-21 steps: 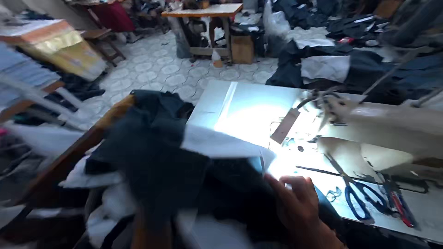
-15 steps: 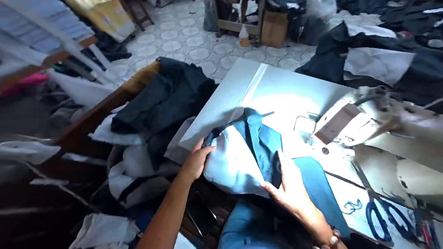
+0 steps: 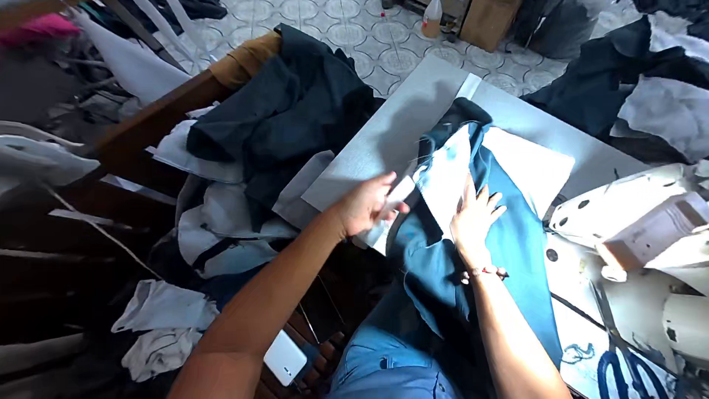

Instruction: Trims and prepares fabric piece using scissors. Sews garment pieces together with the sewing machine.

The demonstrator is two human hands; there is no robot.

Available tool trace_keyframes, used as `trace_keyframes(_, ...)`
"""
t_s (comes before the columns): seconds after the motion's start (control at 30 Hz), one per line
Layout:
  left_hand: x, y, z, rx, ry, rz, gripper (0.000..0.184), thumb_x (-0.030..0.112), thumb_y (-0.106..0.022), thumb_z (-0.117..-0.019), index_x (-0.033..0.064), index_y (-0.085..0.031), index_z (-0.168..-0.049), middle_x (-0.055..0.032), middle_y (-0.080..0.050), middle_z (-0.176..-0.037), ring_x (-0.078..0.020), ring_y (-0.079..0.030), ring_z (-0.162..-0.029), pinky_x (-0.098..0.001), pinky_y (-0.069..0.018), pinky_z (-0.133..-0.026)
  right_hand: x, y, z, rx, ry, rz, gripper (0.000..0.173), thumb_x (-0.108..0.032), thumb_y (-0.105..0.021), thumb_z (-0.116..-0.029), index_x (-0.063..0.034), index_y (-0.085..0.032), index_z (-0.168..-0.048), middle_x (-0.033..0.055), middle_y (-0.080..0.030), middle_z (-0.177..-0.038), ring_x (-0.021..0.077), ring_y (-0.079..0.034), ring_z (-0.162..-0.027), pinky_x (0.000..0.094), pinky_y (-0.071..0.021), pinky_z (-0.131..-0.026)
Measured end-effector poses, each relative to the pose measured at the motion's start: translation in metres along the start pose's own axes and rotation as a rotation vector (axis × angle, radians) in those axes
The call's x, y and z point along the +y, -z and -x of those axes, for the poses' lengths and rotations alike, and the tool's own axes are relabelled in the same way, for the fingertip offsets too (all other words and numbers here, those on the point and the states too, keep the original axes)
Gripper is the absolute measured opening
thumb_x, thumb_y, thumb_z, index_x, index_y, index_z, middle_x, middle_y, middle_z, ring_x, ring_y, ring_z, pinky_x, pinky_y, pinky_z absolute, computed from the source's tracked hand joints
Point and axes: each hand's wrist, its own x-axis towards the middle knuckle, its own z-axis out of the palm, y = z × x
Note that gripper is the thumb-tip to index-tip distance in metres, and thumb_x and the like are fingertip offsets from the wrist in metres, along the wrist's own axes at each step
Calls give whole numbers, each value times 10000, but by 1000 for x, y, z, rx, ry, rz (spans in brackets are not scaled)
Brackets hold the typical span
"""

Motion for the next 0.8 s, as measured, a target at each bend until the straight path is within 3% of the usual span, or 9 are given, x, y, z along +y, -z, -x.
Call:
trace_keyframes(0.1,18,24,8,-147,-363,204,625,397,-127,-1074,143,-691,-984,127,-577,-604,8,-533,-538,-189,-485,-571,-25,-4,1,-74,79,32,525,-68,-600,-967,-24,-506,-1482,323,-217,-1641,611,-153,-1488,818,-120,-1113)
trace_keyframes(0.2,19,3,13,-313,-565,24,401,415,-431,-1035,163,-735,-968,46,-764,-975,-49,-704,-930,-256,-581,-857,-56,-14,12,-149,214,-179,496,-85,-666,-932,51,-568,-1398,280,-260,-1647,534,-147,-1528,749,-63,-1186)
trace_keyframes(0.27,15,-16,8,-319,-648,-301,359,365,-620,-951,31,-751,-933,-86,-680,-1286,-122,-548,-1313,-330,-395,-1152,-78,0,26,-424,48,-309,503,-151,-638,-983,63,-522,-1423,235,-442,-1555,363,-370,-1474,537,-268,-1200)
trace_keyframes(0.3,13,-21,3,-250,-700,-540,392,374,-665,-922,-2,-752,-853,-171,-602,-1418,-250,-392,-1479,-481,-200,-1245,-86,14,25,-654,-77,-266,446,-153,-577,-1036,77,-522,-1414,255,-508,-1488,350,-463,-1410,493,-348,-1154)
trace_keyframes(0.33,10,-22,-4,-104,-731,-818,439,451,-693,-899,25,-770,-825,-177,-512,-1522,-341,-300,-1527,-593,-158,-1232,-92,19,18,-817,-140,-233,417,-142,-525,-1064,98,-512,-1405,291,-539,-1428,376,-508,-1356,487,-383,-1122)
trace_keyframes(0.4,0,-9,-30,197,-748,-1175,502,580,-659,-882,111,-809,-984,-191,-377,-1621,-533,-146,-1530,-829,1,-1100,-95,14,5,-799,-28,-191,363,-117,-562,-1045,99,-568,-1336,302,-610,-1316,415,-572,-1272,516,-425,-1083)
trace_keyframes(0.5,-20,32,-69,309,-525,-1277,603,569,-290,-1062,250,-506,-1526,-127,-286,-1678,-498,-104,-1551,-835,49,-1101,-84,-25,-4,-444,287,-205,415,-162,-753,-920,56,-648,-1258,277,-633,-1303,441,-547,-1296,570,-389,-1118)
trace_keyframes(0.67,-17,60,-91,258,-472,-1349,640,505,-159,-1091,182,-442,-1565,-63,-355,-1656,-436,-166,-1560,-794,41,-1135,-72,-14,-6,-424,583,-110,569,-296,-603,-1017,-43,-487,-1514,224,-362,-1620,404,-243,-1543,595,-111,-1250)
trace_keyframes(0.8,-4,69,-101,260,-412,-1370,662,527,-184,-1089,145,-395,-1587,-111,-294,-1678,-477,-99,-1559,-818,69,-1111,22,56,95,-252,610,-578,276,-99,-570,-1005,-9,-734,-1208,143,-716,-1265,270,-639,-1267,463,-436,-1143)
